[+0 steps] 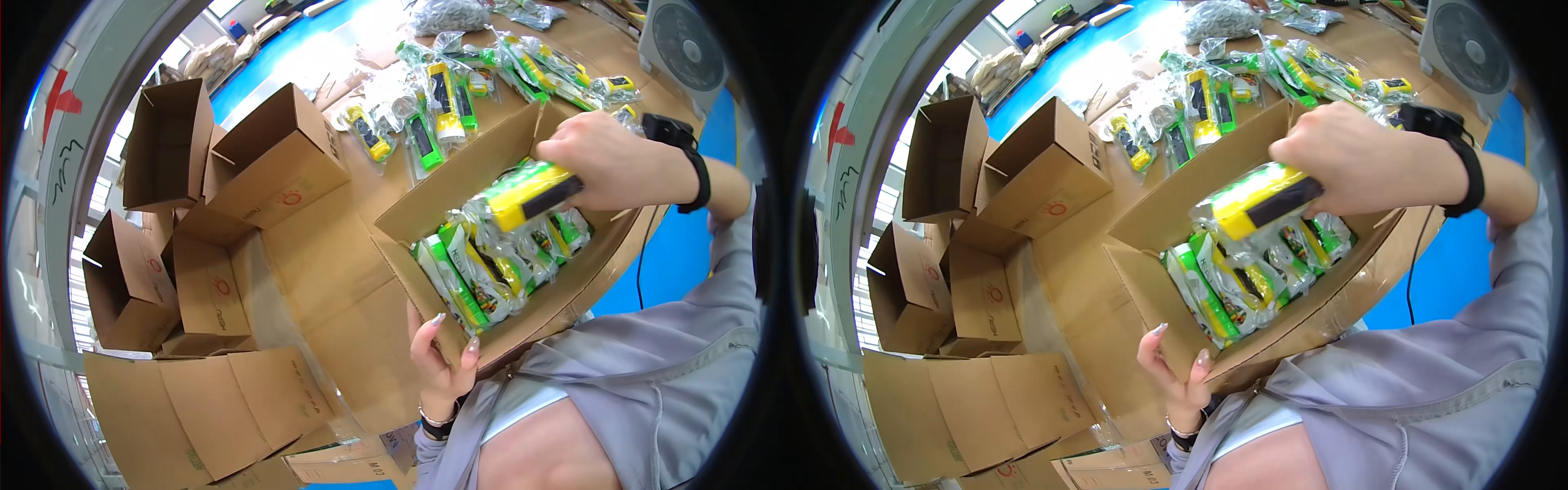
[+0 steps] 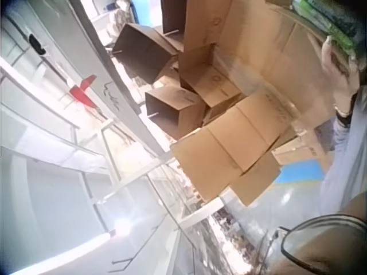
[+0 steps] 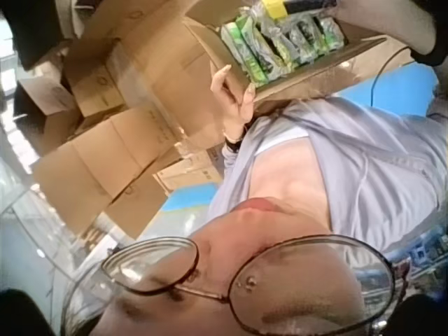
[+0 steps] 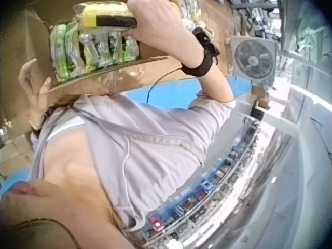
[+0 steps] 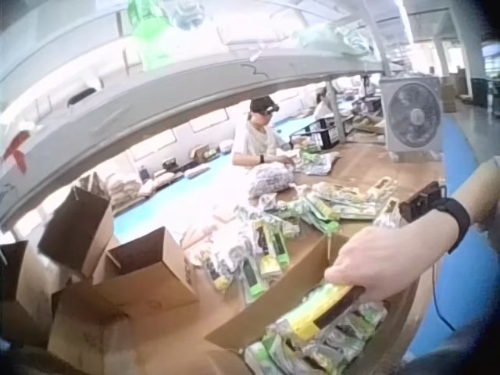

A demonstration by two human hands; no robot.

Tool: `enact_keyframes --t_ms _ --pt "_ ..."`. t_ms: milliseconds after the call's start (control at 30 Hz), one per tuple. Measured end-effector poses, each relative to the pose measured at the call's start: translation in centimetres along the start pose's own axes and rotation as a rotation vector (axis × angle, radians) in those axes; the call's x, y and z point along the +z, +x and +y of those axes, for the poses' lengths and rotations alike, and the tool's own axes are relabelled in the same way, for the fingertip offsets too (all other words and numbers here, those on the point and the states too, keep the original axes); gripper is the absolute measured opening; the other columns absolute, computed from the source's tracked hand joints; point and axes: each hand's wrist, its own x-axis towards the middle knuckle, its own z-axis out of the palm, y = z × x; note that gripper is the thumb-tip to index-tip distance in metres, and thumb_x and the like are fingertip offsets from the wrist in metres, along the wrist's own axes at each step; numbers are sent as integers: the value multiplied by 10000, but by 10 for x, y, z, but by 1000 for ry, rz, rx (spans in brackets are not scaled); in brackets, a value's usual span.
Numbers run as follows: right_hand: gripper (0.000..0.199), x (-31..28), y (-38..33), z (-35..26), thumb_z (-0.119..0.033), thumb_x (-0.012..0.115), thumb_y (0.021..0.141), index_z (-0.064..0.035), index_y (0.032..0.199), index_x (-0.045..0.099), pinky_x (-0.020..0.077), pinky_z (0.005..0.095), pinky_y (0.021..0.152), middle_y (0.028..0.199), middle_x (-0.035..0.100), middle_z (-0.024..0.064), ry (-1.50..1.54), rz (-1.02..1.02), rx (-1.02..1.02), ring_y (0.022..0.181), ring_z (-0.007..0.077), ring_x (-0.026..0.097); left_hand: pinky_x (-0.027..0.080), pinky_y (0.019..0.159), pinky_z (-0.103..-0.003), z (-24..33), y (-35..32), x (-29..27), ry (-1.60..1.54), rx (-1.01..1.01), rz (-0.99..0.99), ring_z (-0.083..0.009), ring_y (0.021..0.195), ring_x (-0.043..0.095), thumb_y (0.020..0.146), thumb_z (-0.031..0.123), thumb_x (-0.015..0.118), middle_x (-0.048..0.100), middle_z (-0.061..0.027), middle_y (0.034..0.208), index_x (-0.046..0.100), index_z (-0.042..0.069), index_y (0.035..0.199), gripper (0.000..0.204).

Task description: Packing solar-powered flashlights into cardboard boxes.

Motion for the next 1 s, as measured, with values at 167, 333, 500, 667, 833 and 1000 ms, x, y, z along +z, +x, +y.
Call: enact_keyframes --t_ms 167,333,500,667,833,1000 --pt "573 24 40 -26 -497 634 818 60 701 564 502 397 541 640 590 177 -162 -210 -36 631 336 629 370 990 -408 -7 2 -13 45 19 -201 -285 1170 453 834 196 633 382 -199 1313 181 -30 1409 765" --pt "568 60 74 -65 -429 542 889 139 904 536 526 429 632 744 623 273 5 -341 177 710 395 645 263 1095 -468 -16 4 -30 -128 16 -345 -371 1341 312 846 205 629 232 -276 1462 53 -35 1451 869" --pt "509 107 88 -73 -367 527 905 139 944 548 501 434 623 784 587 329 -6 -249 -141 799 371 637 302 1073 -446 -10 -3 -29 -219 0 -391 -445 1380 190 809 204 699 137 -345 1473 148 51 1459 865" --pt "496 56 113 -92 -289 634 857 152 1061 540 569 316 726 992 641 248 1077 -974 465 880 254 675 312 1066 -445 -16 -3 -36 -278 -31 -398 -451 1378 186 802 197 718 126 -364 1464 158 36 1453 873" --pt "651 41 106 -98 -333 697 812 170 1150 461 565 282 732 985 649 249 850 -945 449 858 248 683 321 1062 -441 -16 0 -35 -291 -9 -404 -454 1373 195 804 195 716 143 -362 1460 165 8 1441 862" --pt "788 60 104 -103 -381 741 765 178 1207 405 545 307 632 832 682 192 647 -825 358 762 223 684 355 1045 -426 -17 -2 -29 -269 -115 -377 -440 1362 241 810 190 710 160 -339 1468 191 -16 1426 831"
